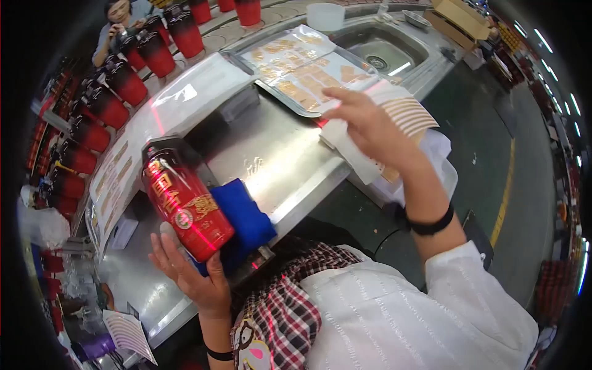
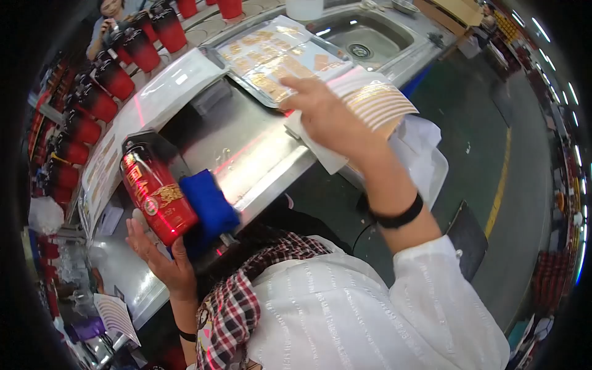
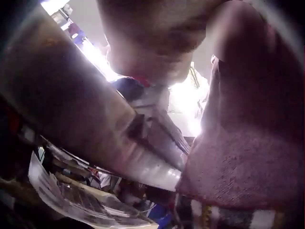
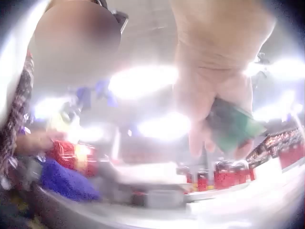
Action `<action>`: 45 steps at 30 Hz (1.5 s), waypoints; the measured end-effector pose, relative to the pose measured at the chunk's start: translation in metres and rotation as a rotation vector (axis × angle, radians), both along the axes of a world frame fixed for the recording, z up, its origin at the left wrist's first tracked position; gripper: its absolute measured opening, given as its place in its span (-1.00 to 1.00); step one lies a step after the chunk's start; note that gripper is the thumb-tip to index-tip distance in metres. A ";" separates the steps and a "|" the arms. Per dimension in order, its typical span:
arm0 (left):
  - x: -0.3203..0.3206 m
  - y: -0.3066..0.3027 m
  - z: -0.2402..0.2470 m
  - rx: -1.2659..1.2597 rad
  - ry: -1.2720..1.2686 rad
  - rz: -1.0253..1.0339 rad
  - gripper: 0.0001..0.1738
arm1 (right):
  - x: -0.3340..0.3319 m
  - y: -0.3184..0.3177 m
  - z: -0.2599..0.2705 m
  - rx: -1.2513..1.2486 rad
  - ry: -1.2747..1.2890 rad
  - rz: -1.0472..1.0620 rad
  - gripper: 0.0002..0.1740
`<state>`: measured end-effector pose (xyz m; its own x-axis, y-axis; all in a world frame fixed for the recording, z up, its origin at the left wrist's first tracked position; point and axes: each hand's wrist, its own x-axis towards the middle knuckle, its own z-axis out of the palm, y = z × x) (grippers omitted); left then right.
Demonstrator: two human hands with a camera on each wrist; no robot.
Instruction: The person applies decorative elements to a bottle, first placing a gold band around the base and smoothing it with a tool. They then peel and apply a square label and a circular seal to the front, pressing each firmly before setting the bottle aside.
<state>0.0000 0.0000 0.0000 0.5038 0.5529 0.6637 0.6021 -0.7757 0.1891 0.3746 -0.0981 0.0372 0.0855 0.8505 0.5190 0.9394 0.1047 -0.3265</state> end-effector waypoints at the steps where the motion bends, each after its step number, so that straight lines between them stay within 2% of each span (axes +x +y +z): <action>1: -0.004 0.007 0.004 0.018 -0.007 -0.006 -0.16 | 0.021 0.002 -0.004 -0.098 -0.035 -0.064 -0.57; 2: -0.007 0.013 0.009 0.037 -0.014 -0.009 -0.18 | 0.041 0.006 -0.009 -0.222 -0.100 -0.135 -0.59; 3: 0.010 -0.018 -0.038 -0.076 -0.140 -0.011 -0.19 | 0.063 -0.023 0.006 -0.349 -0.266 -0.208 -0.60; 5: -0.024 -0.003 -0.025 -0.062 -0.077 -0.006 -0.21 | 0.044 -0.018 -0.016 -0.390 -0.267 -0.314 -0.61; 6: 0.007 -0.010 -0.007 -0.035 -0.059 0.005 -0.20 | 0.075 -0.025 -0.008 -0.348 -0.176 -0.249 -0.64; 7: 0.008 -0.010 -0.008 -0.040 -0.074 0.004 -0.20 | 0.075 -0.031 -0.005 -0.352 -0.177 -0.258 -0.65; 9: 0.007 -0.011 -0.007 -0.057 -0.091 0.001 -0.20 | 0.071 -0.049 -0.007 -0.364 -0.169 -0.279 -0.67; 14: 0.007 -0.009 -0.010 -0.090 -0.131 -0.012 -0.22 | 0.047 -0.106 -0.029 -0.149 -0.174 -0.338 -0.71; 17: 0.008 -0.008 -0.007 -0.098 -0.118 -0.032 -0.24 | 0.037 -0.121 -0.040 -0.131 -0.127 -0.375 -0.71; 23: 0.008 -0.009 -0.002 -0.099 -0.095 -0.024 -0.26 | 0.039 -0.127 -0.033 -0.080 -0.045 -0.339 -0.74; 26: 0.007 -0.009 -0.001 -0.097 -0.085 -0.019 -0.26 | 0.036 -0.122 -0.042 0.004 -0.139 -0.421 -0.76; 30: 0.005 -0.007 -0.003 -0.091 -0.094 -0.030 -0.27 | 0.032 -0.124 -0.052 -0.027 -0.097 -0.415 -0.77; 35: 0.011 -0.009 -0.003 -0.114 -0.109 -0.029 -0.27 | 0.041 -0.125 -0.040 -0.085 -0.046 -0.331 -0.77; 38: 0.010 -0.011 -0.003 -0.121 -0.118 -0.028 -0.27 | 0.040 -0.122 -0.044 0.001 0.012 -0.396 -0.75; 41: 0.012 -0.011 0.000 -0.135 -0.111 -0.019 -0.26 | 0.038 -0.118 -0.045 -0.036 -0.033 -0.351 -0.73; 45: 0.014 -0.010 -0.002 -0.156 -0.166 -0.017 -0.24 | 0.034 -0.120 -0.043 -0.038 -0.004 -0.328 -0.82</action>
<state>0.0145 -0.0102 -0.0019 0.4046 0.6480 0.6453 0.5400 -0.7387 0.4034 0.4088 -0.2178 -0.0057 0.3563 0.7965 0.4885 0.9223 -0.2160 -0.3204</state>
